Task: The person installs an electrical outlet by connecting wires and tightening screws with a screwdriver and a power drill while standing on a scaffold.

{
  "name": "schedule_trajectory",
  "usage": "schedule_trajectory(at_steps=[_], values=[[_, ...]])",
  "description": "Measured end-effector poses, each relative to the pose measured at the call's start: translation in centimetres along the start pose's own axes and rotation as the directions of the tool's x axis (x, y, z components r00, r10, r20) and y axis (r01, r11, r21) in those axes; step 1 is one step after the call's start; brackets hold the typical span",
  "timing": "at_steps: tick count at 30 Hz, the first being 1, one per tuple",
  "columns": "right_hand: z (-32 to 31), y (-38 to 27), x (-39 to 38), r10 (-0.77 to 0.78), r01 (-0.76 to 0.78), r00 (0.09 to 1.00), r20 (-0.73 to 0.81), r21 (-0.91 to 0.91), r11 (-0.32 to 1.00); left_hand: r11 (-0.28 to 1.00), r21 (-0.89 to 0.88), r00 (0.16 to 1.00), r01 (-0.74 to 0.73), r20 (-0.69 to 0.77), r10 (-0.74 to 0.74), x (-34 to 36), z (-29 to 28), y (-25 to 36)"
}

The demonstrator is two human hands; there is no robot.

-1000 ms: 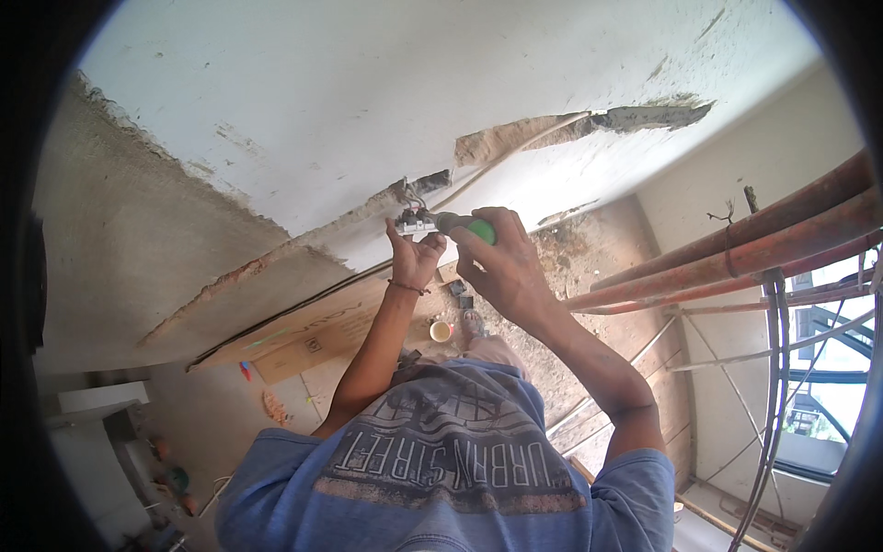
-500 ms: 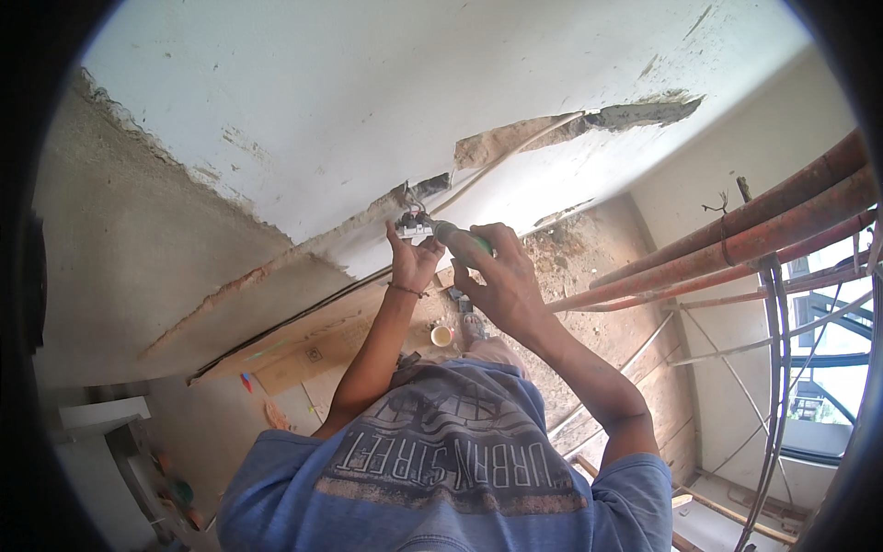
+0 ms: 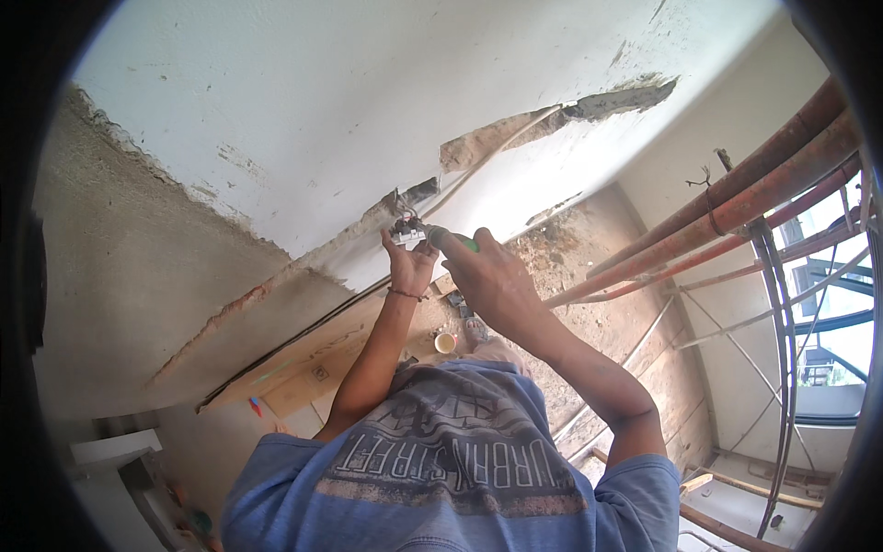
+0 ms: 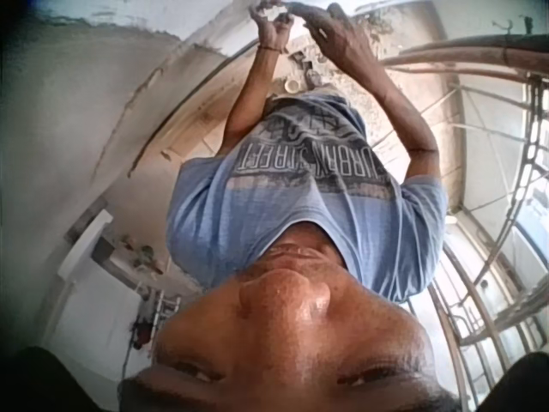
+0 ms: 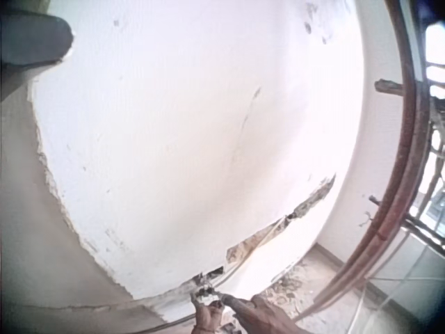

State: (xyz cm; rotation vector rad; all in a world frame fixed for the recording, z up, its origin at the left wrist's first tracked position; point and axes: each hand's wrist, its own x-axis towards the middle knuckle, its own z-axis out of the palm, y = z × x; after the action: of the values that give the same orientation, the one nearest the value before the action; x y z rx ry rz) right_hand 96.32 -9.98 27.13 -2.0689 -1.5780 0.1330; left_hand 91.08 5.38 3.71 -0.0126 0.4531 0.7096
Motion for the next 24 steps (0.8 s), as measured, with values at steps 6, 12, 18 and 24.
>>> schedule_trajectory(at_steps=[6,12,18,24], values=[[0.7,-0.6,-0.1,0.076,-0.076,0.997,-0.005,0.010,0.997,0.999,0.045,0.995,-0.002,0.098,-0.003,0.3,-0.8,-0.2],[0.4,-0.6,0.5,-0.067,0.067,0.998,0.008,0.014,0.998,0.995,0.097,0.988,-0.009,0.155,-0.006,-0.3,-0.5,0.2],[1.1,-0.9,0.1,-0.075,0.075,0.996,-0.056,-0.010,0.997,0.998,0.047,0.995,0.039,0.088,-0.043,0.0,-0.7,0.5],[0.6,-1.0,0.4,0.073,-0.071,0.996,0.047,-0.045,0.996,0.999,0.046,0.993,-0.007,0.121,0.002,-0.4,-0.2,0.4]])
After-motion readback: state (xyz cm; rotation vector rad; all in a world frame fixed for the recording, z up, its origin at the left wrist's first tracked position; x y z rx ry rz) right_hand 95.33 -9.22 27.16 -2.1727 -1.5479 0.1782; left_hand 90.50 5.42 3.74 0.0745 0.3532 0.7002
